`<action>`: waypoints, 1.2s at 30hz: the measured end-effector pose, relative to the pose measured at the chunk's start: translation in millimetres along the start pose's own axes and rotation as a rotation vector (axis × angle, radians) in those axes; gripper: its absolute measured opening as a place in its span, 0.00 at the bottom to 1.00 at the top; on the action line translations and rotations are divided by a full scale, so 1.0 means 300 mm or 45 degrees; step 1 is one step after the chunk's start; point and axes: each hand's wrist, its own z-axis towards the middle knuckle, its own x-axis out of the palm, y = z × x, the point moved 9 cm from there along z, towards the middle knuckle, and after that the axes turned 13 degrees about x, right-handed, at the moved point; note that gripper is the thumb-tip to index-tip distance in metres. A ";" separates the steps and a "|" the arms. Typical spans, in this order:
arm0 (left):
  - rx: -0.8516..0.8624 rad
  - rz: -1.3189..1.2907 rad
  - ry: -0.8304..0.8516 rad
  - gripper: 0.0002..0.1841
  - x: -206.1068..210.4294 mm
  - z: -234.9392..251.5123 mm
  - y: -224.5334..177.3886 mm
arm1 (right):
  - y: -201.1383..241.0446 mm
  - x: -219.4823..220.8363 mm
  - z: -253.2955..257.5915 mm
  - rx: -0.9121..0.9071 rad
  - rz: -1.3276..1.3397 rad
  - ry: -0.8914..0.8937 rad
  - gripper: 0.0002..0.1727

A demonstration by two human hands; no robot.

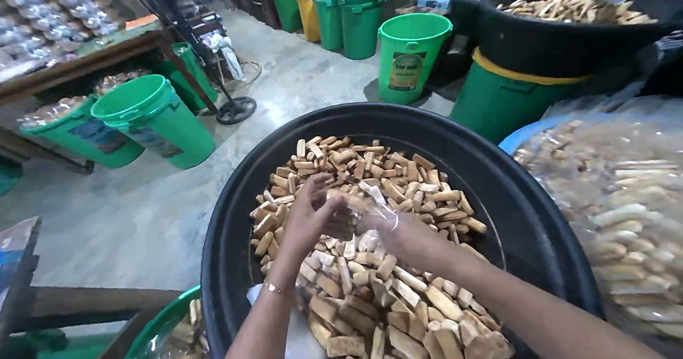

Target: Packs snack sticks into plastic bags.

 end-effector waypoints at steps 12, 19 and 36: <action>-0.039 -0.272 -0.490 0.26 -0.018 -0.038 0.057 | -0.018 -0.055 -0.032 -0.024 0.430 -0.137 0.35; 0.067 -0.223 -0.569 0.18 0.021 -0.036 0.028 | 0.000 -0.010 -0.038 -0.081 1.107 0.200 0.51; 0.459 -0.144 0.128 0.10 0.151 -0.122 -0.175 | 0.091 -0.012 -0.228 -0.194 0.375 0.009 0.16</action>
